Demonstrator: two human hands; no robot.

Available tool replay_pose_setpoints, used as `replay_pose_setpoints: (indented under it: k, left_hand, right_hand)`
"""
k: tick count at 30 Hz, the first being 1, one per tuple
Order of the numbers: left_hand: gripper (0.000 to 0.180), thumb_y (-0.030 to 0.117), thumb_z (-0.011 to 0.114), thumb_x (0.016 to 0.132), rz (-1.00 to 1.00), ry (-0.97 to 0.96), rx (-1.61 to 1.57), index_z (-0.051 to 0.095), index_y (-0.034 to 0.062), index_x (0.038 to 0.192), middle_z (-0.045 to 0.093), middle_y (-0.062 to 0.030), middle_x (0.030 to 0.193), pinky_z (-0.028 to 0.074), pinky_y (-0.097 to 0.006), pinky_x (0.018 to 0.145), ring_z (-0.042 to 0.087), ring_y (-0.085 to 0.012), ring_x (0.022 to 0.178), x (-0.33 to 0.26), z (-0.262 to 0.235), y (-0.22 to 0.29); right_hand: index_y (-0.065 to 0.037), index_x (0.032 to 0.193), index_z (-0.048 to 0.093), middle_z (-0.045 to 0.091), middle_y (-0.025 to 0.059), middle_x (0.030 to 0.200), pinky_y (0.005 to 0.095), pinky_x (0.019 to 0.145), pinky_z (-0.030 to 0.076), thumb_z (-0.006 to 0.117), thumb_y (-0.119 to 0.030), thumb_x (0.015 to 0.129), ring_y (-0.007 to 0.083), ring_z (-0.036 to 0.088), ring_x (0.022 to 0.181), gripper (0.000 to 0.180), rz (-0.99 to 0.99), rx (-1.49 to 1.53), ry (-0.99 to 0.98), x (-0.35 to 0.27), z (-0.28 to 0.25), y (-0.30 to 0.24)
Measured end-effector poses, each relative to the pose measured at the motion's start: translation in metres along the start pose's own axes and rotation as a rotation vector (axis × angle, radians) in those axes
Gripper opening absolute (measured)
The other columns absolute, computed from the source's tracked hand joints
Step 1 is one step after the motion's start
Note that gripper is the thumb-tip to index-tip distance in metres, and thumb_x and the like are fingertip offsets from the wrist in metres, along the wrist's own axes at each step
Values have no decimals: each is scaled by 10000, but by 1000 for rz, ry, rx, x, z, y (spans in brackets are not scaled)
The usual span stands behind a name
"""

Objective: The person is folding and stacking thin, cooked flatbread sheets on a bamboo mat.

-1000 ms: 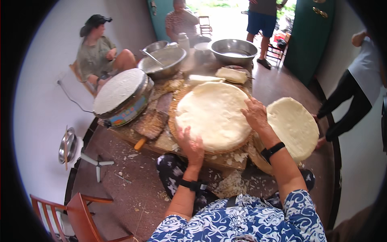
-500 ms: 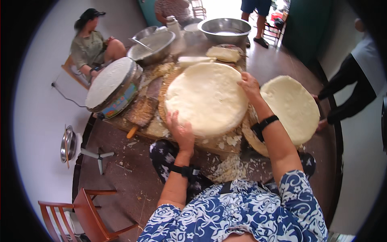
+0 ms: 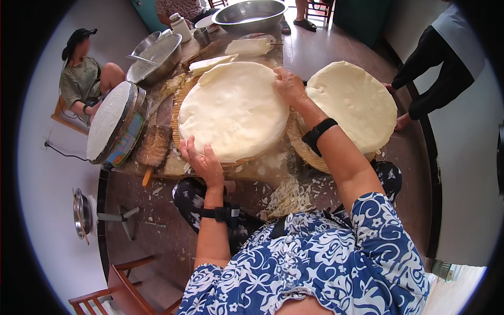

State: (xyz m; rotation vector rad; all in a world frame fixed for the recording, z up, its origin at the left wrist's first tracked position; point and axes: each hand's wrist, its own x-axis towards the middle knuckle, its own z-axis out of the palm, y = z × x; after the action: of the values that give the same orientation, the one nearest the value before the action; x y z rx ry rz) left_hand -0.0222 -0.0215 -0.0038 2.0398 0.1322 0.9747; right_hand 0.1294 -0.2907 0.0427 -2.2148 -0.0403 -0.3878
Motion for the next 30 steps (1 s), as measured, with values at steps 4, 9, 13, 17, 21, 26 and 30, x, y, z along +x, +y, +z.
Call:
replay_pose_setpoints:
  k: [4,9,13,17,21,26,30]
  left_hand:
    - [402,80,542,904,7,9,48,485,15,1296,285,-241,1479,249,-425,1125,276,-365,1391,4,2,-5]
    - [393,77,542,909,-11,31,11,486,13,1293,284,-227,1487,246,-425,1128,272,-354,1397,3,-2,-14]
    - [387,87,544,912,-29,19,-6,490,10,1287,286,-226,1486,244,-425,1129,270,-354,1398,4,2,-5]
    - [386,91,549,909,-14,24,14,492,12,1282,291,-224,1483,250,-427,1126,272,-356,1396,3,-1,-9]
    - [388,78,552,897,-11,23,33,497,20,1276,300,-219,1474,266,-427,1120,281,-358,1389,2,1,-8]
    - [435,38,552,873,17,-7,74,469,0,1299,271,-229,1476,269,-414,1122,280,-352,1385,3,3,-20]
    - [452,25,544,862,-4,12,72,462,-13,1305,279,-226,1475,280,-412,1115,289,-347,1381,4,-4,-10]
  right_hand:
    - [-85,1231,599,634,189,1153,400,941,458,581,-228,830,341,592,1088,426,-157,-101,78,-9,-6,3]
    - [-12,1197,581,620,206,1120,434,947,439,640,-172,816,369,562,1088,416,-267,106,286,-71,-5,-15]
    - [-1,1209,566,609,201,1158,430,975,431,625,-126,808,364,562,1104,424,-288,-20,310,-82,14,0]
    - [16,1179,571,612,199,1160,427,984,428,606,-94,794,355,564,1110,402,-376,-111,359,-74,20,-5]
    - [11,1094,591,624,176,1101,439,931,445,606,-98,792,339,582,1057,322,-303,-183,240,-71,18,-2]
    - [-15,985,594,623,172,1044,447,893,450,572,-125,815,350,580,1016,204,-308,-227,157,-76,12,0]
    - [-32,892,598,625,180,997,463,860,458,539,-141,827,369,583,963,139,-461,-159,281,-77,10,-1]
